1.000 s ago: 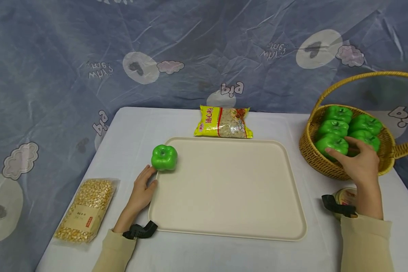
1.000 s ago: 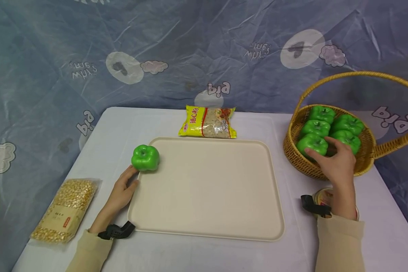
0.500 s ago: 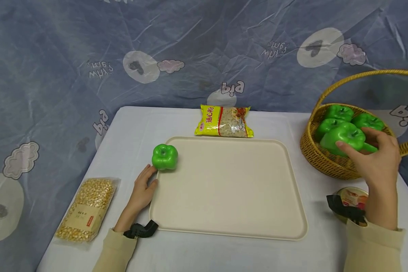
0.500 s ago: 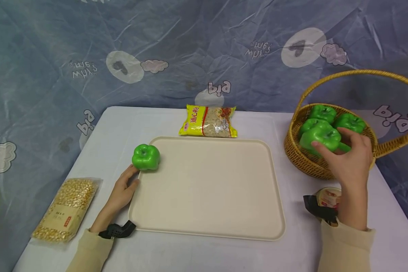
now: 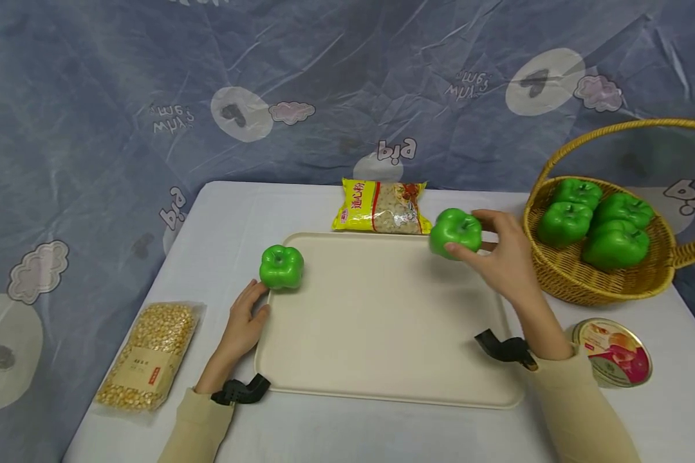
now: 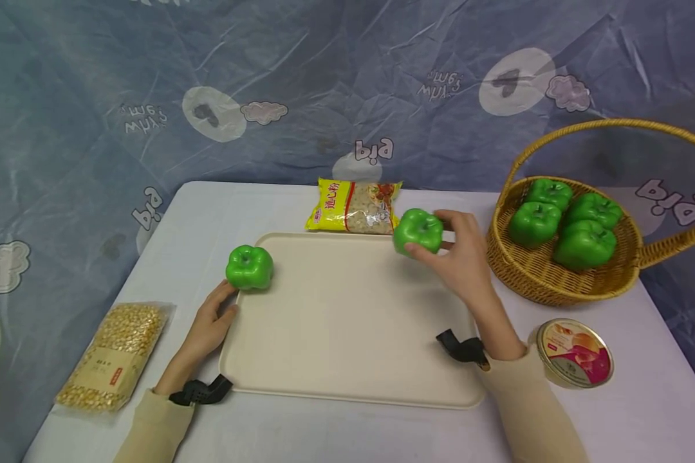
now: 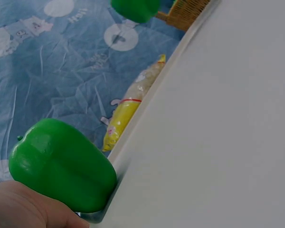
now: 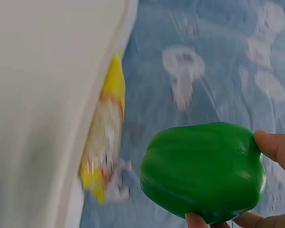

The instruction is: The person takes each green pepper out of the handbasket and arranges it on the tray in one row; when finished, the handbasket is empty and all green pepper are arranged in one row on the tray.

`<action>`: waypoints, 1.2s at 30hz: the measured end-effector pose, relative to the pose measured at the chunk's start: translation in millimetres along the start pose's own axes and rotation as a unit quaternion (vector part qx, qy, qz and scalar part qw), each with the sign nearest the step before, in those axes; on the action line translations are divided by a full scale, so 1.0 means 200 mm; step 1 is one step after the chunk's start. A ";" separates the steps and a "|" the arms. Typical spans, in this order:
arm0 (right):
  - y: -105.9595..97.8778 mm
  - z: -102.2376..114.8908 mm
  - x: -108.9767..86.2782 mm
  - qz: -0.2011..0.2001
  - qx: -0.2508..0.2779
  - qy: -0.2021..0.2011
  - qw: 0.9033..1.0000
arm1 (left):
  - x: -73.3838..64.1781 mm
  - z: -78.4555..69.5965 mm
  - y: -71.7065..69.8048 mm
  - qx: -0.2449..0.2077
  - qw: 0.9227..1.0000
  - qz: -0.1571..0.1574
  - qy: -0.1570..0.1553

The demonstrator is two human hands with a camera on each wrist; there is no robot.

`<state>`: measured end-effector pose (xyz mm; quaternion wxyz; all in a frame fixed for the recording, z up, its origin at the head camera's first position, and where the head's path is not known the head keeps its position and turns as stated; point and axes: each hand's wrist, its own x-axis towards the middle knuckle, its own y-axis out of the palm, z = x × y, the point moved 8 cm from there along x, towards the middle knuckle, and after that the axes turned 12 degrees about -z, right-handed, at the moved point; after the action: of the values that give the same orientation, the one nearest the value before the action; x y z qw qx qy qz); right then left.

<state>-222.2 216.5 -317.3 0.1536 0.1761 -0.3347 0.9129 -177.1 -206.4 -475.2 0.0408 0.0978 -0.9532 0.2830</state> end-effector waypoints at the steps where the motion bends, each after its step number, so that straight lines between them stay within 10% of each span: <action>1: 0.07 0.03 -0.01 0.022 0.010 -0.003 1.000 | 0.00 0.00 0.00 -0.001 1.000 -0.001 0.000; 16: 0.77 0.42 -0.18 0.174 0.053 -0.056 0.982 | 0.00 -0.02 0.00 -0.012 1.000 -0.006 0.018; 36: 1.00 0.42 -0.24 0.218 0.007 -0.041 0.975 | 0.00 -0.01 -0.01 -0.012 1.000 -0.006 0.015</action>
<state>-240.7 6.5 -389.2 -0.0640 0.1373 -0.3649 0.9186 -177.0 -206.4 -472.6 0.0578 0.0989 -0.9551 0.2732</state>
